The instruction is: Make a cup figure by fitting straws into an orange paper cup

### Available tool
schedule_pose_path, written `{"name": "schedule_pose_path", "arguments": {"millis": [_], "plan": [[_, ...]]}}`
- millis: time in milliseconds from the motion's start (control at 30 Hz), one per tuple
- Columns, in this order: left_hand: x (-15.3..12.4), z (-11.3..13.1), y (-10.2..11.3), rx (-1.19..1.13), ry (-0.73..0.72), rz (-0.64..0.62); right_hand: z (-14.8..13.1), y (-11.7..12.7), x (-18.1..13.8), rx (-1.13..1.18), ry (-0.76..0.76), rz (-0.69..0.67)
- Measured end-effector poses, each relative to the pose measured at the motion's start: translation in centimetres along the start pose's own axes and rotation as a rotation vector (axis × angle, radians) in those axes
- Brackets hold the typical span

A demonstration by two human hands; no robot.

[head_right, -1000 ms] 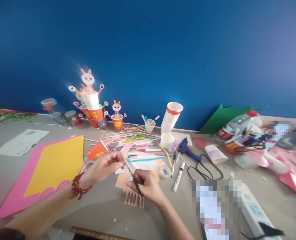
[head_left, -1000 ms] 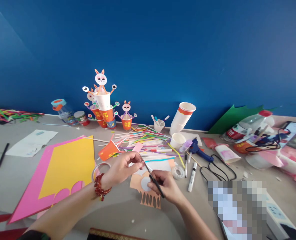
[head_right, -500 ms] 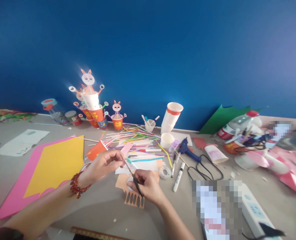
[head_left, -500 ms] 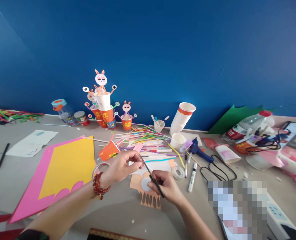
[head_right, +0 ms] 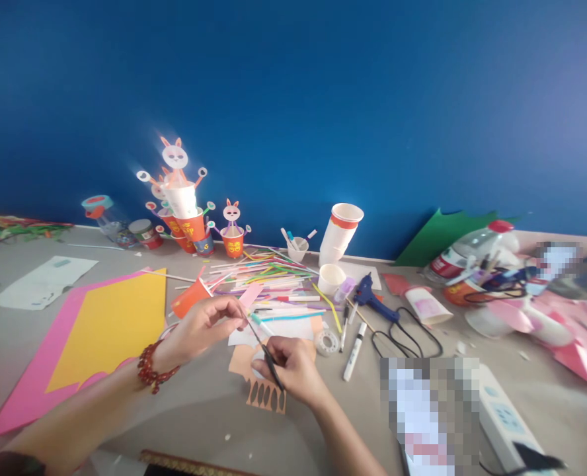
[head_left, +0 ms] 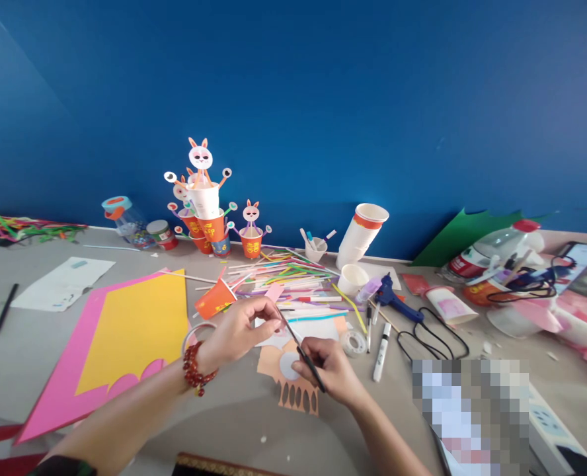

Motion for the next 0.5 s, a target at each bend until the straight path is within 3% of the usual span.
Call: {"name": "schedule_pose_path", "arguments": {"millis": [500], "plan": [[-0.05,-0.22,0.27,0.025,-0.006,0.028,-0.13,0.17,0.03,-0.016,-0.001,0.018]]}}
Point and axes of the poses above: each hand's wrist, its own x-axis towards the middle knuckle, its own y-axis out of the back of the hand, z = x × y, the point moved 7 cm from there along x, towards the middle knuckle, and after that the axes turned 9 degrees about x, right-handed, at the moved point
